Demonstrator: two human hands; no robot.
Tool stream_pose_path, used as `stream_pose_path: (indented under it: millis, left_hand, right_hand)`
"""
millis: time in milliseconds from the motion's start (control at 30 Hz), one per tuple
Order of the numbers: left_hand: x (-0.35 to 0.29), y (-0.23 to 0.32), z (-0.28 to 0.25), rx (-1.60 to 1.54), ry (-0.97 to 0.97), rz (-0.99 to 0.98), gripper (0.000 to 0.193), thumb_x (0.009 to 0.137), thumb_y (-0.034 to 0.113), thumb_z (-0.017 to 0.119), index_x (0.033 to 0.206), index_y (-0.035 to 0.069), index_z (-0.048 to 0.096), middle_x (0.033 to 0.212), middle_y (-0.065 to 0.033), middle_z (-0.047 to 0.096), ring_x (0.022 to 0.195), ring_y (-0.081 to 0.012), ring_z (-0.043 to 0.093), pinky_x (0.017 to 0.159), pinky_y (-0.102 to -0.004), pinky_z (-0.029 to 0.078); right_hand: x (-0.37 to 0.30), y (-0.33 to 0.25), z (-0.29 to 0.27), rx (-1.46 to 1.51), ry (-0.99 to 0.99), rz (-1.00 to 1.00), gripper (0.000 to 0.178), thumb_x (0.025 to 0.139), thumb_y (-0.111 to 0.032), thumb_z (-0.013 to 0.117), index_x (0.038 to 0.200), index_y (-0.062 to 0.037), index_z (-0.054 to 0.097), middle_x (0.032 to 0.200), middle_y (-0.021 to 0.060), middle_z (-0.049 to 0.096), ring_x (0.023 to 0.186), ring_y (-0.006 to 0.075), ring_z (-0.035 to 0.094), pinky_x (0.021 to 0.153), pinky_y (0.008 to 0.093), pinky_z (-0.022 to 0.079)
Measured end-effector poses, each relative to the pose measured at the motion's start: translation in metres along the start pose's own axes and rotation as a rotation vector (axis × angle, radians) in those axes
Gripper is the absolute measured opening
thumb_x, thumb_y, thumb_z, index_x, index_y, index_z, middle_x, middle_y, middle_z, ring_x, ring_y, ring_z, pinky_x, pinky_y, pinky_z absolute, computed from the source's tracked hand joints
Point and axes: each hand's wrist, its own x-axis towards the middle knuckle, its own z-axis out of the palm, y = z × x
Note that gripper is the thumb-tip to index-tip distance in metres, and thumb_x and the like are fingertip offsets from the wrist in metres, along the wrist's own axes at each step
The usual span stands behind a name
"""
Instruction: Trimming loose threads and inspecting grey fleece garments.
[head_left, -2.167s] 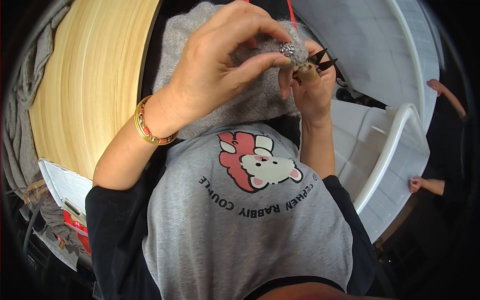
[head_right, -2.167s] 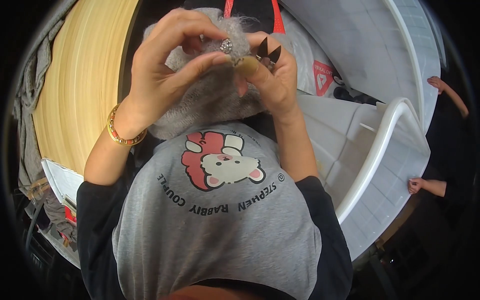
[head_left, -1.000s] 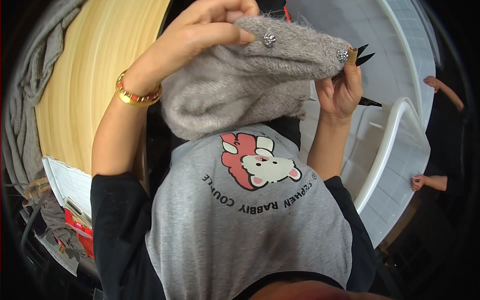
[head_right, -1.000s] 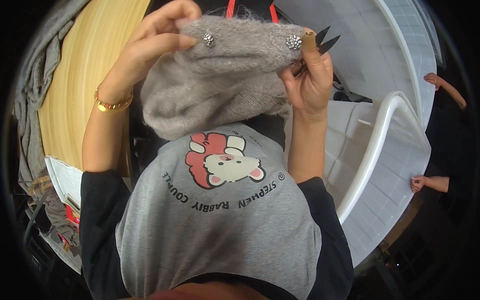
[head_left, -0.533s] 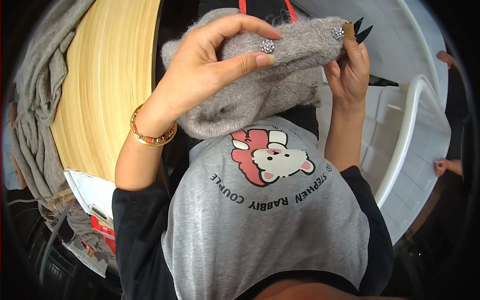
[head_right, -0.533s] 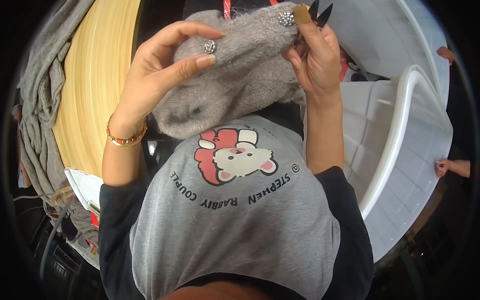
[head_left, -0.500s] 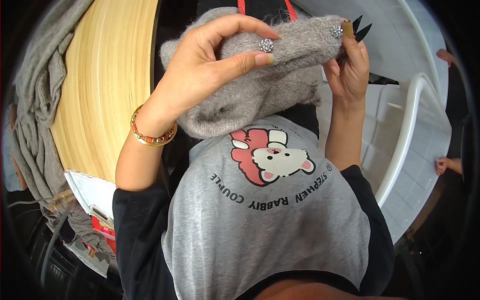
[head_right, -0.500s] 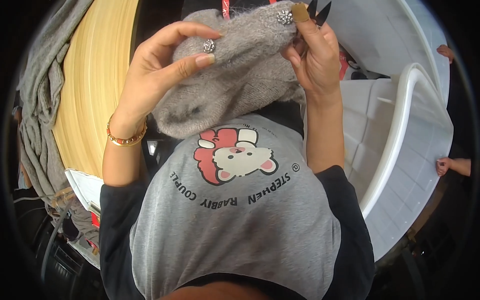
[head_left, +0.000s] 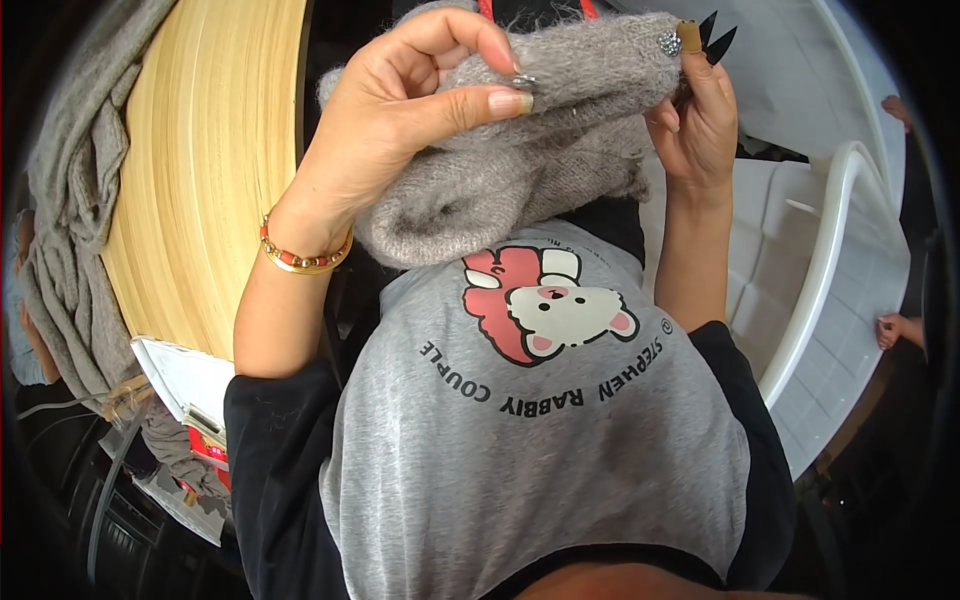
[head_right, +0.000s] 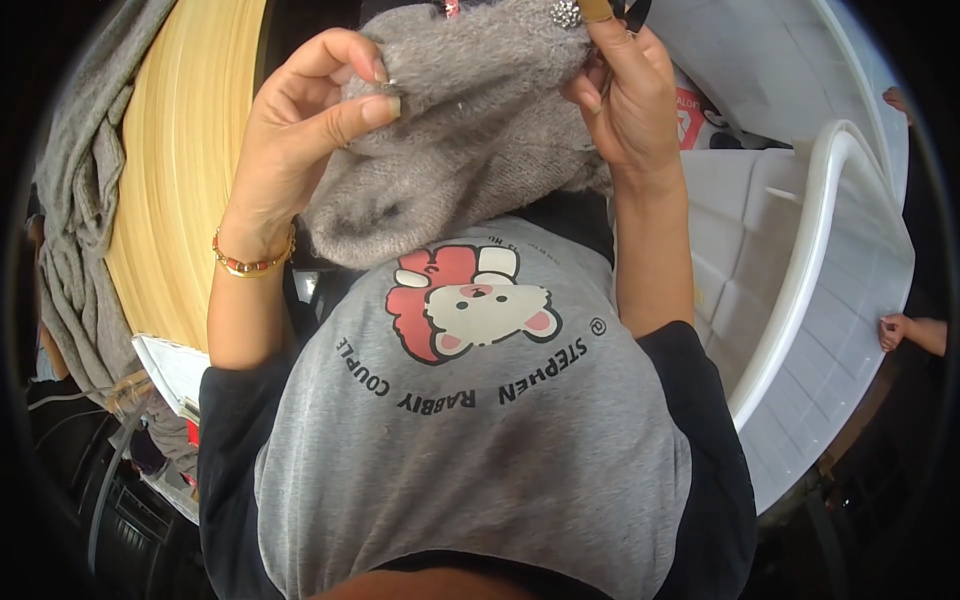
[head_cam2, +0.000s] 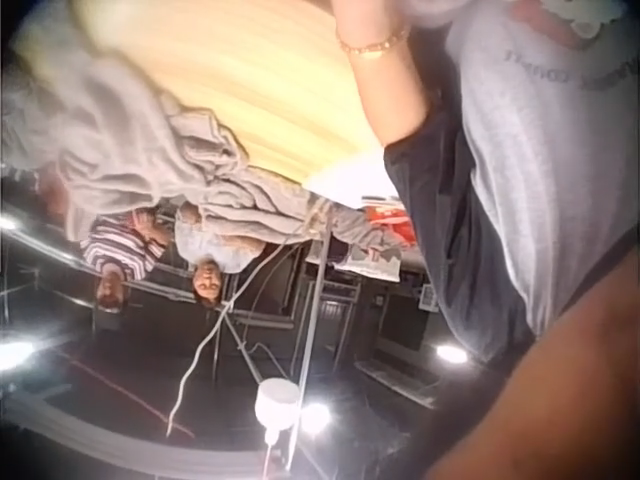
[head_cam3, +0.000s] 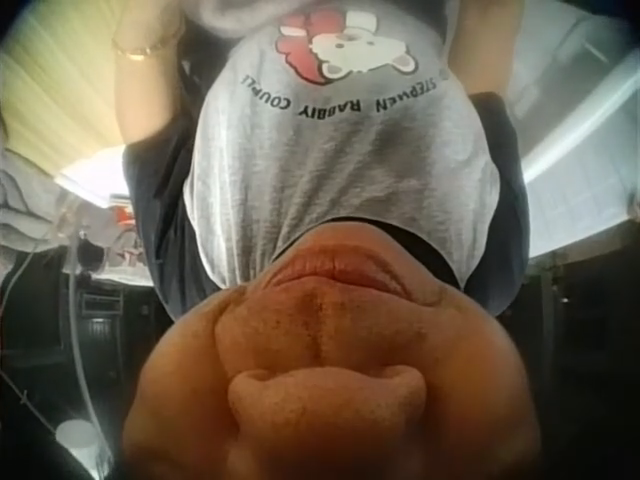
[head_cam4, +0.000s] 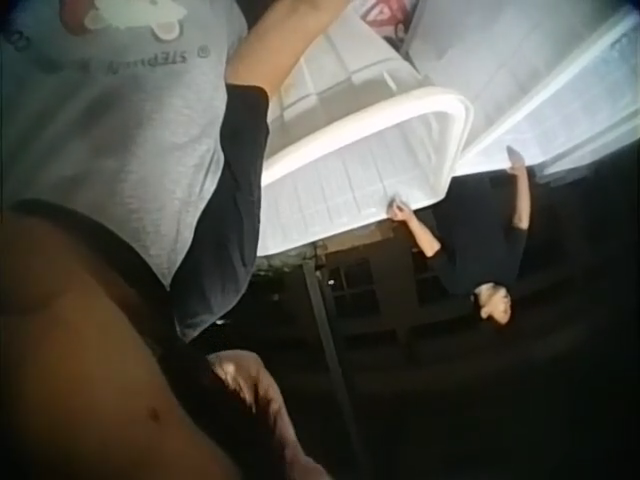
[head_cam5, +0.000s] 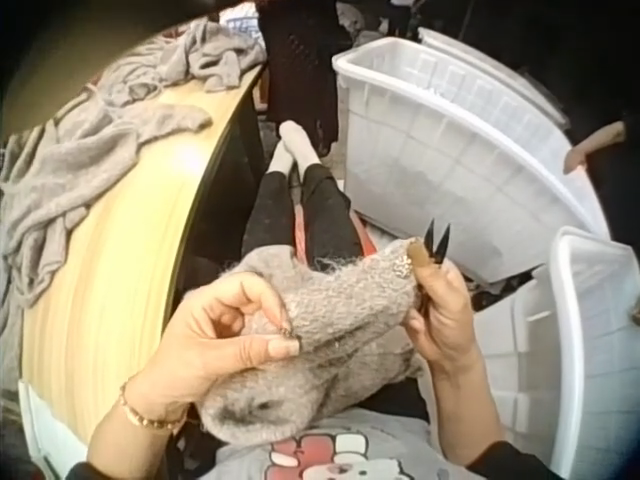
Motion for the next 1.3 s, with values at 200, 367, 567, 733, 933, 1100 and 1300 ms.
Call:
stream_pose_path:
  millis: [200,367,567,733,933,1100,1300]
  left_hand:
    - [-0.004,0.001,-0.006,0.072,-0.004,0.057,0.022,0.085,-0.003,0.070,0.102,0.006,0.059,0.096,0.0017,0.058,0.091,-0.0063,0.055,0.084,-0.0216,0.046]
    - [-0.004,0.007,0.005,0.091,0.039,0.138,0.024,0.086,-0.005,0.067,0.107,0.004,0.059,0.097,-0.0006,0.058,0.092,-0.0077,0.056,0.083,-0.0225,0.048]
    - [-0.001,0.031,0.024,0.026,0.101,0.023,0.032,0.085,-0.008,0.068,0.112,0.002,0.054,0.096,-0.0008,0.063,0.093,-0.0052,0.058,0.081,-0.0198,0.048]
    - [0.001,0.010,-0.007,0.415,0.076,0.081,0.027,0.085,-0.003,0.070,0.110,0.000,0.060,0.096,0.0005,0.058,0.091,-0.0084,0.056,0.079,-0.0214,0.047]
    - [-0.003,0.022,-0.036,0.782,-0.067,0.130,0.030,0.073,0.011,0.084,0.095,0.003,0.066,0.093,-0.0007,0.063,0.088,-0.0122,0.058,0.098,-0.0311,0.042]
    - [-0.003,0.067,-0.024,0.716,-0.348,0.155,0.034,0.066,0.012,0.086,0.092,0.004,0.065,0.089,-0.0016,0.062,0.089,-0.0154,0.059,0.114,-0.0443,0.031]
    - [-0.009,0.100,-0.021,0.406,-0.211,-0.107,0.023,0.084,0.018,0.073,0.098,0.002,0.063,0.086,0.0020,0.060,0.083,-0.0074,0.056,0.074,-0.0216,0.042]
  right_hand:
    - [0.000,0.004,0.003,0.000,0.035,0.017,0.029,0.104,-0.019,0.044,0.107,0.0041,0.062,0.092,0.0090,0.070,0.051,0.0040,0.049,0.043,0.0153,0.035]
    - [0.001,0.006,0.001,0.011,-0.009,0.010,0.029,0.104,-0.019,0.044,0.107,0.0039,0.062,0.091,0.0086,0.070,0.051,0.0038,0.048,0.042,0.0154,0.034]
    - [0.002,0.005,0.005,0.000,0.039,0.023,0.028,0.104,-0.019,0.044,0.106,0.0034,0.061,0.089,0.0079,0.069,0.049,0.0040,0.047,0.042,0.0153,0.035]
    - [0.002,-0.019,0.010,0.224,0.072,-0.054,0.027,0.101,-0.014,0.042,0.113,0.0048,0.058,0.101,0.0140,0.068,0.048,0.0063,0.048,0.044,0.0172,0.041]
    - [-0.005,-0.054,0.012,0.188,0.094,-0.141,0.027,0.102,-0.016,0.042,0.112,0.0036,0.058,0.093,0.0121,0.066,0.047,0.0067,0.043,0.050,0.0196,0.043]
    - [0.001,-0.065,0.010,0.206,0.026,-0.226,0.026,0.101,-0.014,0.042,0.110,0.0044,0.058,0.092,0.0120,0.067,0.045,0.0066,0.040,0.047,0.0187,0.040]
    - [0.000,-0.067,0.005,0.205,0.184,-0.218,0.024,0.102,-0.016,0.042,0.105,0.0013,0.059,0.082,0.0064,0.063,0.045,0.0060,0.037,0.049,0.0203,0.040]
